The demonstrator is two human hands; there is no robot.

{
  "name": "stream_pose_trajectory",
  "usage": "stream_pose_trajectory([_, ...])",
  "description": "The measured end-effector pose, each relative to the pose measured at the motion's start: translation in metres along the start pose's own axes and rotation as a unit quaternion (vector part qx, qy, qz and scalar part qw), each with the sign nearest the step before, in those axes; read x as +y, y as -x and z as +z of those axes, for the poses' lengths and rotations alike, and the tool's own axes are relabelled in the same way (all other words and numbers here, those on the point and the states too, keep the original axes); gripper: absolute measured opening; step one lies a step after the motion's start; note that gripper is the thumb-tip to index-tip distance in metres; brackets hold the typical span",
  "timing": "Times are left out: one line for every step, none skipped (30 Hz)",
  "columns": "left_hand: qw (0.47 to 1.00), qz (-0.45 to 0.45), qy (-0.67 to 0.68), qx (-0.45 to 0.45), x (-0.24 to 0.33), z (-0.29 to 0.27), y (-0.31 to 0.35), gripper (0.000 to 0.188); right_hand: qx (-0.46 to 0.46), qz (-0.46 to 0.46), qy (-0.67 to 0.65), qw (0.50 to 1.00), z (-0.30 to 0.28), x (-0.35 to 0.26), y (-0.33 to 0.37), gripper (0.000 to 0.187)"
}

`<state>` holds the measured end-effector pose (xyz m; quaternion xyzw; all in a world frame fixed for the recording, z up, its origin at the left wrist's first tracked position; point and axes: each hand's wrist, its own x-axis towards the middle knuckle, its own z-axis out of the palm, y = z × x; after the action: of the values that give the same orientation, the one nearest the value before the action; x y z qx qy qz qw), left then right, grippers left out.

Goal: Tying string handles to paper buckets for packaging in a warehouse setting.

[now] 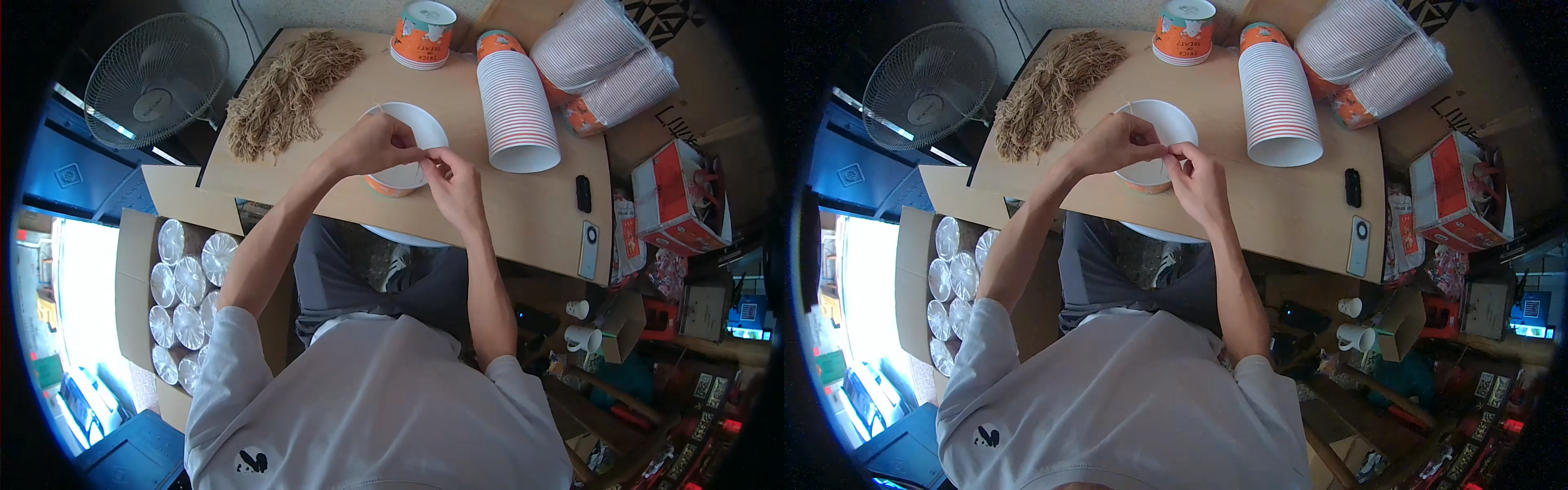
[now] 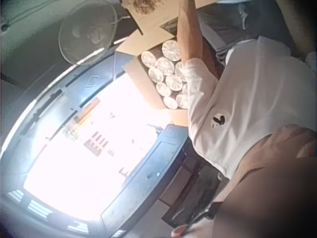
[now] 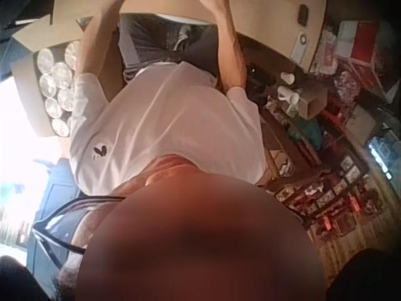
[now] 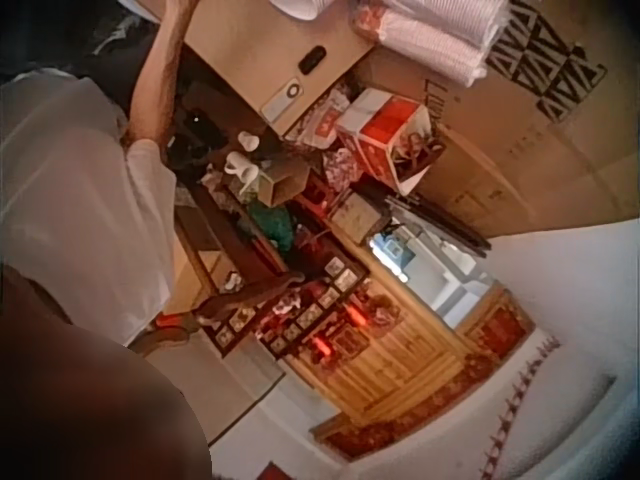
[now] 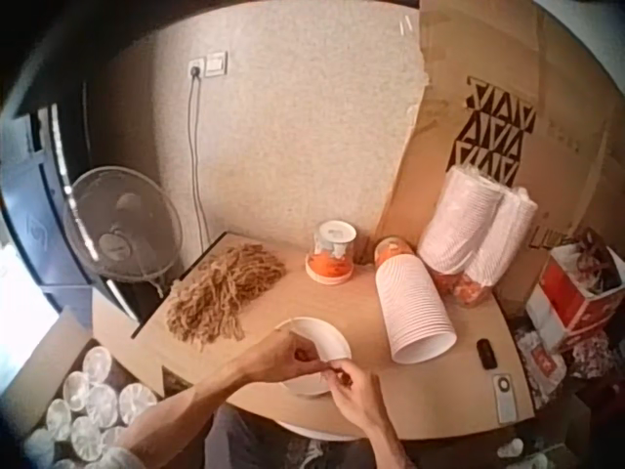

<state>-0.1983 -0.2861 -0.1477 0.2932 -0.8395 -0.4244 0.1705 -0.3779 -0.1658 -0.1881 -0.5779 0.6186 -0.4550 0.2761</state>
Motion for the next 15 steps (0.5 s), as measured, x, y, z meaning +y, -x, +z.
stream_pose_trajectory([1.000, 0.003, -0.002, 0.002, 0.000, 0.001, 0.000, 0.031, -0.005, -0.007, -0.008, 1.000, 0.000, 0.001, -0.001, 0.018])
stream_pose_trajectory([1.000, 0.006, -0.004, 0.003, 0.000, 0.001, -0.001, 0.031, -0.005, -0.007, -0.008, 1.000, 0.002, 0.002, 0.000, 0.018])
stream_pose_trajectory([1.000, 0.006, -0.004, 0.004, -0.001, 0.001, -0.001, 0.031, 0.052, -0.046, -0.038, 0.997, 0.006, 0.004, 0.002, 0.019])
stream_pose_trajectory([1.000, -0.002, 0.017, 0.004, -0.002, 0.000, 0.000, 0.030, 0.109, -0.085, -0.068, 0.988, 0.009, 0.006, 0.003, 0.021])
stream_pose_trajectory([0.999, -0.011, 0.038, 0.004, -0.003, 0.000, 0.000, 0.030, 0.108, -0.085, -0.068, 0.988, 0.009, 0.007, 0.005, 0.021])
stream_pose_trajectory([0.999, -0.011, 0.038, 0.004, -0.006, 0.001, -0.001, 0.030, 0.122, -0.085, -0.053, 0.987, 0.007, 0.009, 0.008, 0.023])
stream_pose_trajectory([0.997, -0.018, 0.071, 0.002, -0.009, 0.001, -0.001, 0.029, 0.136, -0.084, -0.038, 0.986, 0.007, 0.009, 0.010, 0.027])
stream_pose_trajectory([0.994, -0.024, 0.104, -0.001, -0.011, 0.002, 0.000, 0.029, 0.135, -0.083, -0.038, 0.987, 0.008, 0.008, 0.013, 0.027])
stream_pose_trajectory([0.994, -0.025, 0.104, -0.001, -0.014, 0.002, 0.001, 0.029, 0.133, -0.082, -0.026, 0.987, 0.011, 0.008, 0.015, 0.026])
stream_pose_trajectory([0.992, -0.032, 0.118, -0.003, -0.014, 0.002, 0.001, 0.028, 0.131, -0.081, -0.012, 0.988, 0.012, 0.007, 0.017, 0.026])
stream_pose_trajectory([0.990, -0.038, 0.132, -0.005, -0.013, 0.002, 0.001, 0.028, 0.131, -0.081, -0.012, 0.988, 0.013, 0.007, 0.018, 0.026])
stream_pose_trajectory([0.990, -0.038, 0.132, -0.006, -0.013, 0.002, 0.001, 0.028, 0.131, -0.087, 0.005, 0.988, 0.014, 0.009, 0.019, 0.025])
stream_pose_trajectory([0.990, -0.048, 0.135, -0.010, -0.013, 0.001, 0.001, 0.027, 0.131, -0.093, 0.021, 0.987, 0.016, 0.010, 0.020, 0.025])
stream_pose_trajectory([0.989, -0.058, 0.137, -0.015, -0.012, 0.001, 0.001, 0.026, 0.131, -0.092, 0.021, 0.987, 0.017, 0.011, 0.022, 0.025])
stream_pose_trajectory([0.989, -0.058, 0.137, -0.016, -0.012, 0.001, 0.001, 0.026, 0.131, -0.090, 0.021, 0.987, 0.019, 0.012, 0.023, 0.026])
